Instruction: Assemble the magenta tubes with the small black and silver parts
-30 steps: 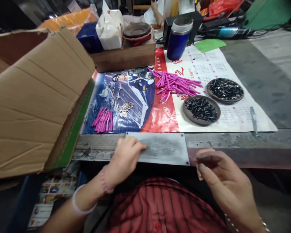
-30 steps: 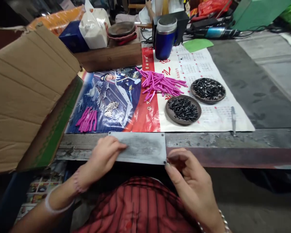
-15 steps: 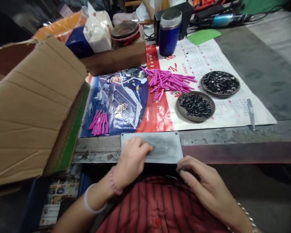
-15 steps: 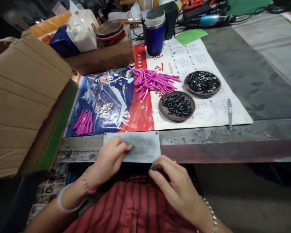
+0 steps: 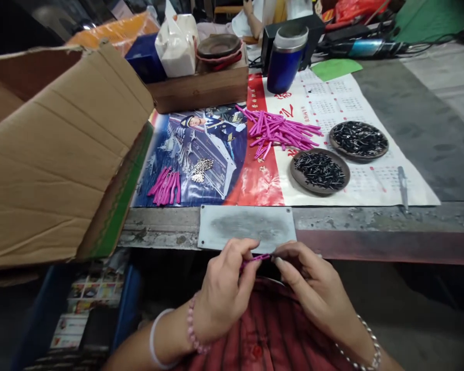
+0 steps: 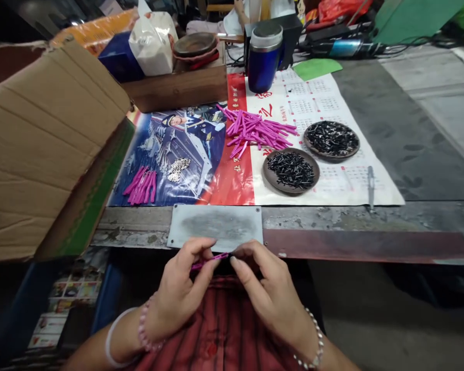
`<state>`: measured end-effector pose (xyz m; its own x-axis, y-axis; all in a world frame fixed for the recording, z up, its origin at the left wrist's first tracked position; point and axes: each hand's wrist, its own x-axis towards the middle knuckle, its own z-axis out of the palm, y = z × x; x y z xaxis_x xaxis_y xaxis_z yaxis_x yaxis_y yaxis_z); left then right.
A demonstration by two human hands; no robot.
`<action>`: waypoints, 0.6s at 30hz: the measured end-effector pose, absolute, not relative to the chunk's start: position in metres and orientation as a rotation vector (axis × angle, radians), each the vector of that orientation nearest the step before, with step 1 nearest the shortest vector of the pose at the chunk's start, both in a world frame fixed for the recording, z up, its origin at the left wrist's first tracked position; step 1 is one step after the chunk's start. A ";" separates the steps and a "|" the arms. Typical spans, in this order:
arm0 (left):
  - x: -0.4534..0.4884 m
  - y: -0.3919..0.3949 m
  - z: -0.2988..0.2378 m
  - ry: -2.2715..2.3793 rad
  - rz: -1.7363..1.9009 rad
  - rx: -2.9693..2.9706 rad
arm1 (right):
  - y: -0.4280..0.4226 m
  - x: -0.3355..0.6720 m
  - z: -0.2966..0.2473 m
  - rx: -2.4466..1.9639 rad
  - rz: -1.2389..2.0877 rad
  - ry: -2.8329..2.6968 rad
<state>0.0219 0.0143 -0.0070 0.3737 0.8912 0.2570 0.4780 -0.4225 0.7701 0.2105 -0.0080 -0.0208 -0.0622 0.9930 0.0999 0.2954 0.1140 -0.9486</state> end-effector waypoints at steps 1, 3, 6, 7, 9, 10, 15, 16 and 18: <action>0.023 0.011 -0.007 1.175 0.933 2.101 | -0.007 0.209 -0.020 -1.318 1.024 -1.499; 0.025 0.007 -0.007 1.172 1.001 2.220 | -0.006 0.206 -0.018 -1.312 1.054 -1.477; 0.024 0.004 -0.007 1.134 1.077 2.352 | -0.006 0.203 -0.014 -1.296 1.054 -1.480; 0.023 0.002 -0.007 1.118 1.086 2.375 | -0.006 0.203 -0.014 -1.292 1.049 -1.492; 0.020 0.000 -0.008 1.101 1.086 2.408 | -0.007 0.202 -0.014 -1.281 1.042 -1.522; 0.019 -0.001 -0.009 1.092 1.087 2.419 | -0.007 0.202 -0.014 -1.276 1.043 -1.541; 0.016 -0.006 -0.016 1.067 1.081 2.437 | -0.009 0.201 -0.014 -1.282 1.023 -1.631; 0.017 -0.006 -0.017 1.067 1.085 2.438 | -0.009 0.200 -0.013 -1.287 1.013 -1.638; 0.018 -0.007 -0.018 1.063 1.097 2.431 | -0.010 0.200 -0.014 -1.298 1.011 -1.633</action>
